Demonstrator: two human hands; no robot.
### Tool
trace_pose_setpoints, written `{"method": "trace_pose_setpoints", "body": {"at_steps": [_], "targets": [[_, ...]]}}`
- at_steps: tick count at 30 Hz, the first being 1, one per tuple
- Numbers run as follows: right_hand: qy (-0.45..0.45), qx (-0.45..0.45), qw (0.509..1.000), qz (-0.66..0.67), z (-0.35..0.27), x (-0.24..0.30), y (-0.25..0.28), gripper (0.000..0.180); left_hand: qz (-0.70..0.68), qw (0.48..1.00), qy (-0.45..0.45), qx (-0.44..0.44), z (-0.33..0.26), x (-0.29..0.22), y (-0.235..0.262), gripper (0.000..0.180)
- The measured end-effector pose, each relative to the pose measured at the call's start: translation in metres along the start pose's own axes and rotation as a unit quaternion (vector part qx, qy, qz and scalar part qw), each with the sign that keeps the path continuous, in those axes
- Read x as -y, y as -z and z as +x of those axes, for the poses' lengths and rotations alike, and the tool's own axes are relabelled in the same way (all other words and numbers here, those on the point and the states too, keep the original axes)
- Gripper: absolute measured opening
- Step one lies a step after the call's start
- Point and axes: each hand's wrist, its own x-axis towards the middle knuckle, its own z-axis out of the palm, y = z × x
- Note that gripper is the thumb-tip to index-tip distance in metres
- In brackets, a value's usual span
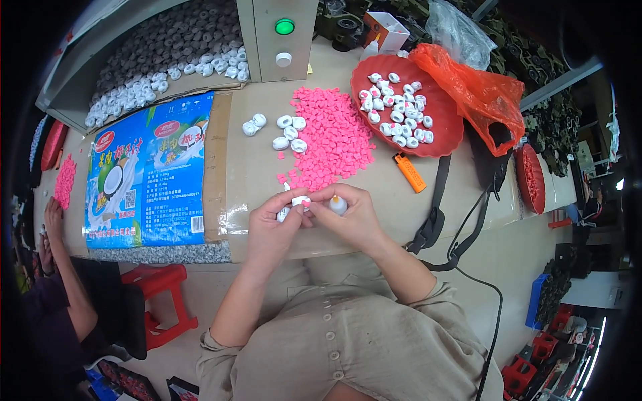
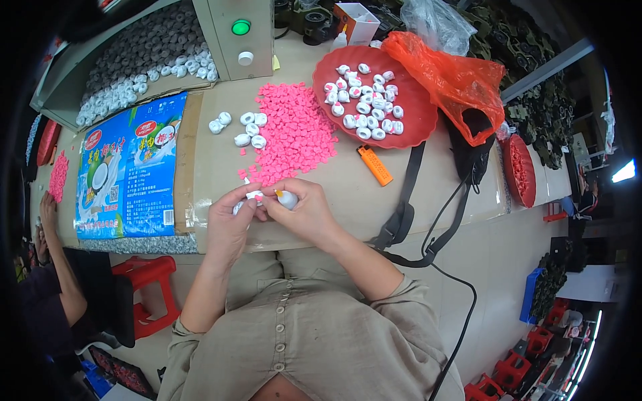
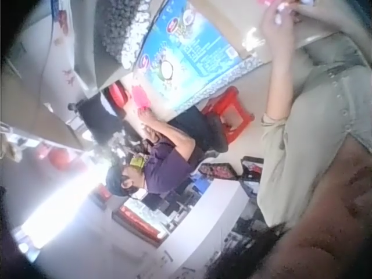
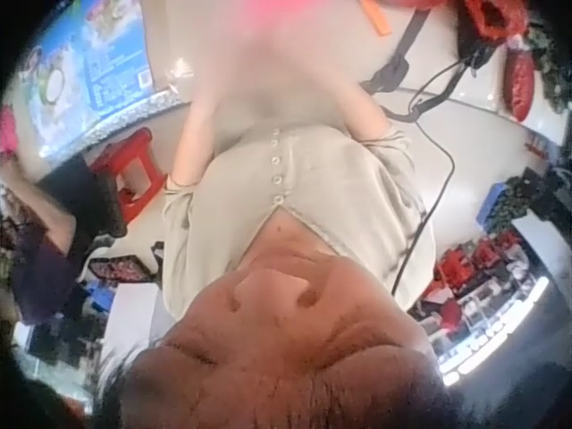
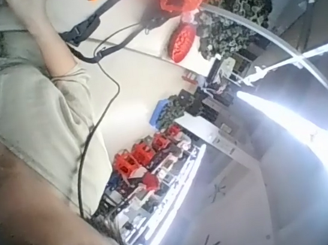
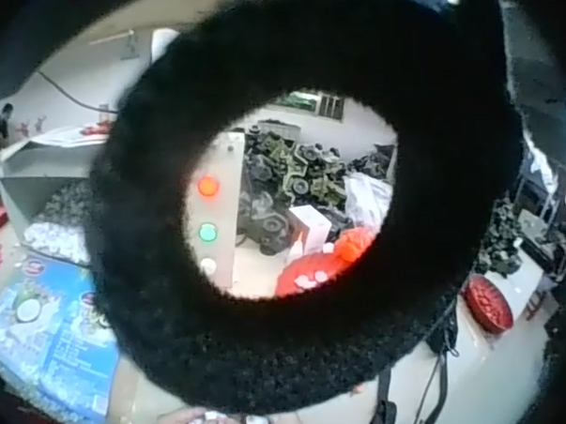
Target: The person applies glue from a glue bottle to small white and pink plastic components by hand to assemble them.
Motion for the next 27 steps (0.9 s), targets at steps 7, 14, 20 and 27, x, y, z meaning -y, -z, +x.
{"method": "trace_pose_setpoints", "body": {"at_steps": [7,14,20,27], "targets": [[0.003,-0.002,1.0,-0.003,-0.001,0.005,-0.001,0.005,0.026,1.0,-0.013,0.009,-0.001,0.0,-0.002,0.021],[0.05,-0.017,0.995,0.086,-0.003,-0.003,0.009,0.021,-0.043,0.997,0.051,-0.047,0.022,-0.038,-0.021,0.018],[0.206,-0.086,0.95,0.218,-0.009,-0.018,0.016,0.037,-0.027,0.99,0.084,0.111,0.114,-0.054,-0.091,0.016],[0.223,-0.157,0.932,0.237,-0.012,-0.008,0.012,0.035,0.217,0.968,-0.052,0.117,0.166,-0.019,-0.133,0.031]]}}
